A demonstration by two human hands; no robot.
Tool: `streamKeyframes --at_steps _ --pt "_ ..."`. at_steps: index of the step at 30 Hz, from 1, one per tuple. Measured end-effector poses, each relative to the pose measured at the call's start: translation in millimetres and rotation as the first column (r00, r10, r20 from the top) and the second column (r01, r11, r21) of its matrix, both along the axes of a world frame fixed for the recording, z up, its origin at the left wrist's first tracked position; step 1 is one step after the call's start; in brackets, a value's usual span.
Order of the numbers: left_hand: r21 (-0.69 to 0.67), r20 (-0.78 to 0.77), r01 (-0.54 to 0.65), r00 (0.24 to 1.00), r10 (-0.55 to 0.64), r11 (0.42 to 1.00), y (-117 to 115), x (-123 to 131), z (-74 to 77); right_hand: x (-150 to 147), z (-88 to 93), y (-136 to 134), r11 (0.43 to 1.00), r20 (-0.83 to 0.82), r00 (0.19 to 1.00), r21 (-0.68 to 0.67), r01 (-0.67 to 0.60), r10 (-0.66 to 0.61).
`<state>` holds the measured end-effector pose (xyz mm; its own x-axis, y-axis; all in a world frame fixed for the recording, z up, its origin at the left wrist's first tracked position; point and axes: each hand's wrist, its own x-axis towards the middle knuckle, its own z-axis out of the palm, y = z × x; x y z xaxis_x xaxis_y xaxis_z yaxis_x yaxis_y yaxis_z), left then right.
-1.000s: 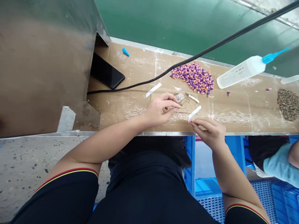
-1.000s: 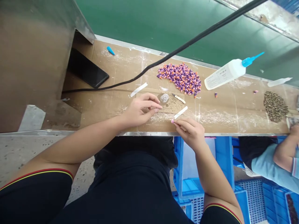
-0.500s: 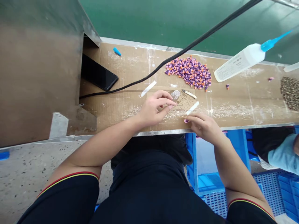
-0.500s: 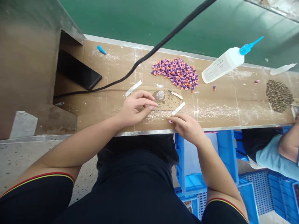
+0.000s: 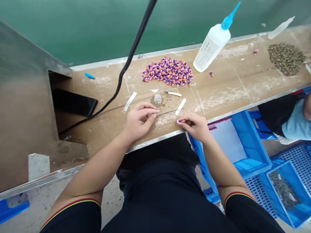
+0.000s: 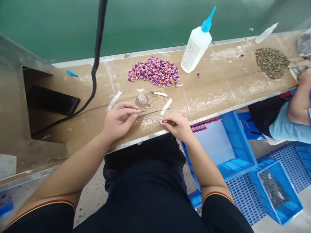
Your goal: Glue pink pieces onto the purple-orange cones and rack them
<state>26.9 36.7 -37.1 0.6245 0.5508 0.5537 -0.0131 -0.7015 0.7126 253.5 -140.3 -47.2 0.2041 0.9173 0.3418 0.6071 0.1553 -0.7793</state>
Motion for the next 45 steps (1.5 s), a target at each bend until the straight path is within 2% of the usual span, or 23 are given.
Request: streamKeyframes --at_steps 4,7,11,14,20,28,38,42,45 --pt "0.072 0.021 0.154 0.988 -0.156 0.985 -16.7 4.0 6.2 -30.0 2.4 -3.6 0.989 -0.332 0.940 0.095 0.113 -0.076" --pt "0.051 0.076 0.169 0.982 -0.173 0.984 -36.2 5.4 13.6 -58.1 7.8 -1.2 0.959 -0.399 0.907 0.177 0.222 -0.136" --pt "-0.081 0.154 0.050 0.987 -0.037 0.995 -63.0 7.2 19.7 -80.2 19.0 1.1 0.927 -0.334 0.927 0.266 0.265 -0.169" --pt "-0.169 0.183 -0.032 0.981 0.063 0.985 -80.0 8.5 18.7 -83.9 25.8 -0.2 0.925 -0.233 0.953 0.279 0.257 -0.194" --pt "-0.255 0.235 -0.147 0.949 0.209 0.956 -103.1 10.8 17.8 -86.0 29.5 -1.1 0.907 -0.063 0.963 0.325 0.268 -0.262" --pt "-0.338 0.204 -0.163 0.949 0.241 0.927 -107.0 10.3 18.4 -90.9 25.1 1.2 0.919 -0.144 0.948 0.242 0.310 -0.282" --pt "-0.312 0.189 -0.181 0.950 0.248 0.933 -109.4 10.8 16.2 -88.6 24.4 -1.5 0.926 -0.142 0.949 0.220 0.307 -0.281" --pt "-0.295 0.202 -0.170 0.951 0.235 0.940 -109.2 15.2 13.1 -89.8 22.2 -2.1 0.926 -0.232 0.945 0.245 0.287 -0.232" --pt "-0.259 0.188 -0.125 0.966 0.177 0.958 -106.5 18.5 11.1 -88.5 17.5 -5.9 0.927 -0.306 0.925 0.226 0.300 -0.224"
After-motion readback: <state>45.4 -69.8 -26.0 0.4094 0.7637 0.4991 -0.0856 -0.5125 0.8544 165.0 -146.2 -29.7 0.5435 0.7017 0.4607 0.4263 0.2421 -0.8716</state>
